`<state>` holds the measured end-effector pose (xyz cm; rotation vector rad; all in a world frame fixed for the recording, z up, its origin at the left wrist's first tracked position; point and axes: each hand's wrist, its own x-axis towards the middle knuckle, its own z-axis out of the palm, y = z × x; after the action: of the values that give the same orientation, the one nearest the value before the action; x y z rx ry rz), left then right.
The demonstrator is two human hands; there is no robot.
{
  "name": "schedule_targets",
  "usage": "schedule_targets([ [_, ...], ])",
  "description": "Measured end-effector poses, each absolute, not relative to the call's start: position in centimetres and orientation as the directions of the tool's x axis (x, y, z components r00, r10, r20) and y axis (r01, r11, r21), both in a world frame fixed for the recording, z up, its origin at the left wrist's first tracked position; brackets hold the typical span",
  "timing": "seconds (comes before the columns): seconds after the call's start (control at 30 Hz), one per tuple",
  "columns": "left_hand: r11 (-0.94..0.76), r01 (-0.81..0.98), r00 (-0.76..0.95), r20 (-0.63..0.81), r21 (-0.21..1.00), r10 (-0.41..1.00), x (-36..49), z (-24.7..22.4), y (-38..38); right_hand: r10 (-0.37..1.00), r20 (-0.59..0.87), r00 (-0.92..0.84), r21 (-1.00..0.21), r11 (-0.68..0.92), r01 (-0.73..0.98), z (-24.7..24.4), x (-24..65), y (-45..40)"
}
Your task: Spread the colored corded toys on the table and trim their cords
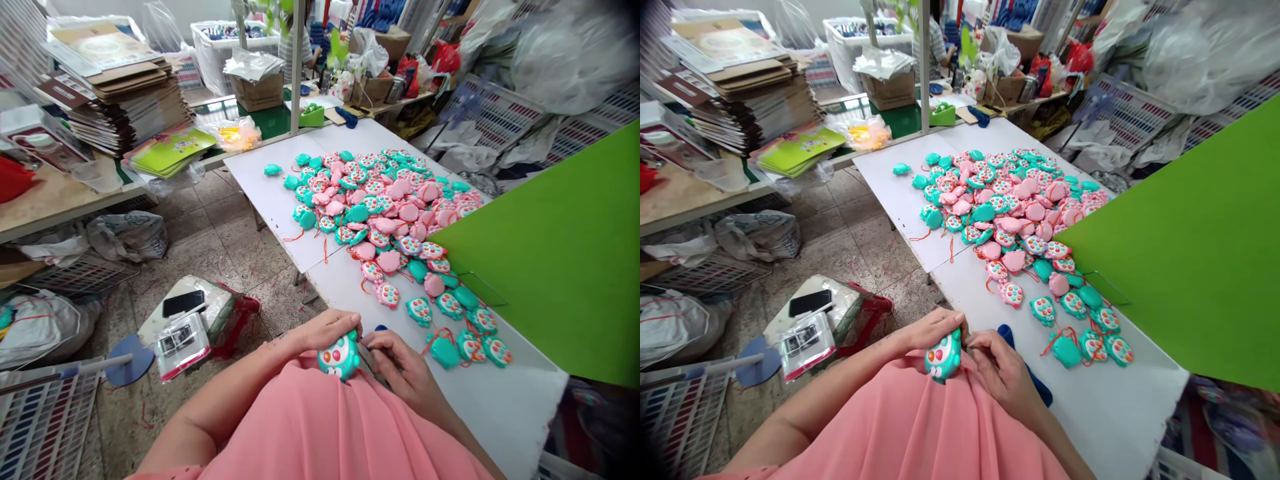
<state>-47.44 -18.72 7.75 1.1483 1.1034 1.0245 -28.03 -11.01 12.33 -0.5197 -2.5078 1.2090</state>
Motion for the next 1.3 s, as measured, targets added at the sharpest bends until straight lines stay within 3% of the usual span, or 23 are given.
schedule_targets([
  [0.13,0.029,-0.025,0.114,-0.026,0.999,0.993,-47.1,7.7,-18.4,0.385,0.091,-0.918,-0.755,0.628,0.189,12.1,-27.9,-10.5],
  [0.4,0.088,-0.230,0.092,-0.069,0.969,0.993,-44.8,7.6,-17.1,0.312,0.165,-0.936,-0.761,0.644,0.081,11.2,-27.5,-10.4],
  [0.5,0.220,-0.405,0.116,-0.188,0.887,0.975,-44.1,7.1,-17.0,0.364,0.223,-0.905,-0.736,0.671,0.088,10.8,-26.5,-10.7],
  [0.6,0.251,-0.653,0.107,-0.240,0.715,0.965,-43.5,6.7,-17.3,0.482,0.307,-0.821,-0.659,0.729,0.182,10.5,-25.3,-10.8],
  [0.73,0.079,-0.828,-0.043,-0.203,0.555,0.978,-41.6,6.5,-17.0,0.622,0.384,-0.682,-0.573,0.740,0.352,10.1,-24.5,-10.8],
  [0.83,-0.090,-0.813,-0.262,-0.223,0.575,0.939,-39.4,7.0,-15.5,0.633,0.426,-0.646,-0.529,0.754,0.390,9.7,-24.4,-10.4],
  [0.93,-0.106,-0.818,-0.355,-0.352,0.565,0.866,-37.7,7.8,-13.4,0.579,0.391,-0.715,-0.576,0.760,0.301,9.8,-23.8,-9.5],
  [1.0,-0.028,-0.861,-0.268,-0.407,0.507,0.873,-37.2,8.2,-12.4,0.565,0.261,-0.783,-0.717,0.656,0.235,10.4,-22.7,-8.8],
  [1.07,0.114,-0.901,-0.087,-0.432,0.419,0.898,-36.9,8.1,-11.8,0.550,0.037,-0.835,-0.872,0.426,0.242,11.3,-20.9,-7.9],
  [1.17,0.356,-0.886,0.208,-0.431,0.298,0.878,-36.4,7.2,-11.7,0.467,-0.203,-0.861,-0.958,0.087,0.273,12.0,-18.1,-6.8],
  [1.23,0.460,-0.844,0.328,-0.413,0.277,0.850,-35.7,6.5,-11.7,0.457,-0.210,-0.864,-0.972,-0.005,0.234,12.0,-17.0,-6.4],
  [1.3,0.520,-0.810,0.387,-0.420,0.271,0.821,-34.7,5.9,-11.5,0.494,-0.144,-0.858,-0.985,0.009,0.171,11.7,-16.4,-6.0],
])
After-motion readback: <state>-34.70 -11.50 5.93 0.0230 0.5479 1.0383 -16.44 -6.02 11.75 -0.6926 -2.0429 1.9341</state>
